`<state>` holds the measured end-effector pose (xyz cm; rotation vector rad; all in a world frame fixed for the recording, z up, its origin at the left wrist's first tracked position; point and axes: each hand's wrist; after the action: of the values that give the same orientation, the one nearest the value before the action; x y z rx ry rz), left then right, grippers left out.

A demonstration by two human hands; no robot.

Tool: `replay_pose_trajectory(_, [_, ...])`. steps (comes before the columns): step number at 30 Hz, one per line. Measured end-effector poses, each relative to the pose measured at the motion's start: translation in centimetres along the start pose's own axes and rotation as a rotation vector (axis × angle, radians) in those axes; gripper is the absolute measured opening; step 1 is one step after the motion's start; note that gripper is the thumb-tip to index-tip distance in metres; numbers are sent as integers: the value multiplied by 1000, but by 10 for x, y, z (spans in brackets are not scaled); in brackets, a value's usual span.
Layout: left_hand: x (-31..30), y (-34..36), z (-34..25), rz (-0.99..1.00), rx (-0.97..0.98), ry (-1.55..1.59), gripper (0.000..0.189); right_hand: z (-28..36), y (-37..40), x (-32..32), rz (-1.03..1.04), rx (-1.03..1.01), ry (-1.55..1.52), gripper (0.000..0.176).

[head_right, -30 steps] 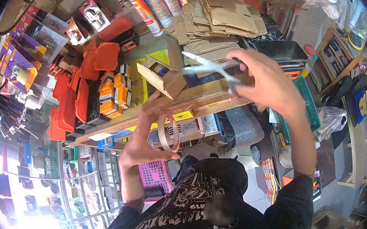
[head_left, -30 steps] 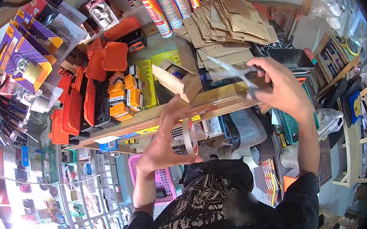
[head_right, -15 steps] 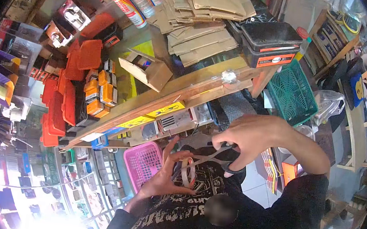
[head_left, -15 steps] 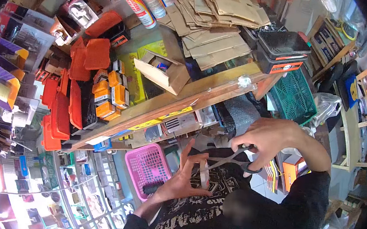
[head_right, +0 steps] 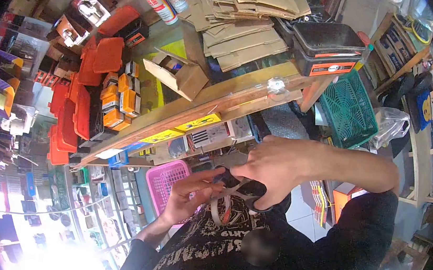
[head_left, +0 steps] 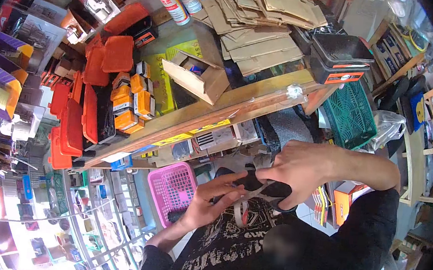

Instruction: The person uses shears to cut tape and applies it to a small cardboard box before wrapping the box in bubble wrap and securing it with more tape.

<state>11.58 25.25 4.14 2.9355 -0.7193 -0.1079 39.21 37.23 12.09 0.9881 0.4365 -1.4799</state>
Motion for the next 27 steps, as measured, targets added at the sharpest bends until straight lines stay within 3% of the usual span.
replay_pose_trajectory(2, [2, -2, -1, -57, 162, -238, 17, 2, -1, 1, -1, -18, 8, 55])
replay_pose_trajectory(5, [0, -3, -5, -58, 207, -253, 18, 6, 1, -5, 18, -26, 11, 56])
replay_pose_trajectory(8, [0, -3, -8, -63, 116, -188, 19, 5, 2, -6, 37, -25, 11, 56])
replay_pose_trajectory(21, [-3, -15, -15, -5, 137, -201, 17, 4, 2, 3, -51, -70, 60, 57])
replay_pose_trajectory(27, [-6, -15, -17, 20, 107, -135, 16, 6, 2, 3, 9, -70, -9, 55])
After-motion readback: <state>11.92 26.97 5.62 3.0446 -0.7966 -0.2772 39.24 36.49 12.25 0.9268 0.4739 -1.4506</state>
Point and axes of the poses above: each hand's wrist, its own y-axis away from the middle knuckle, its own x-axis out of the palm, z = x × y
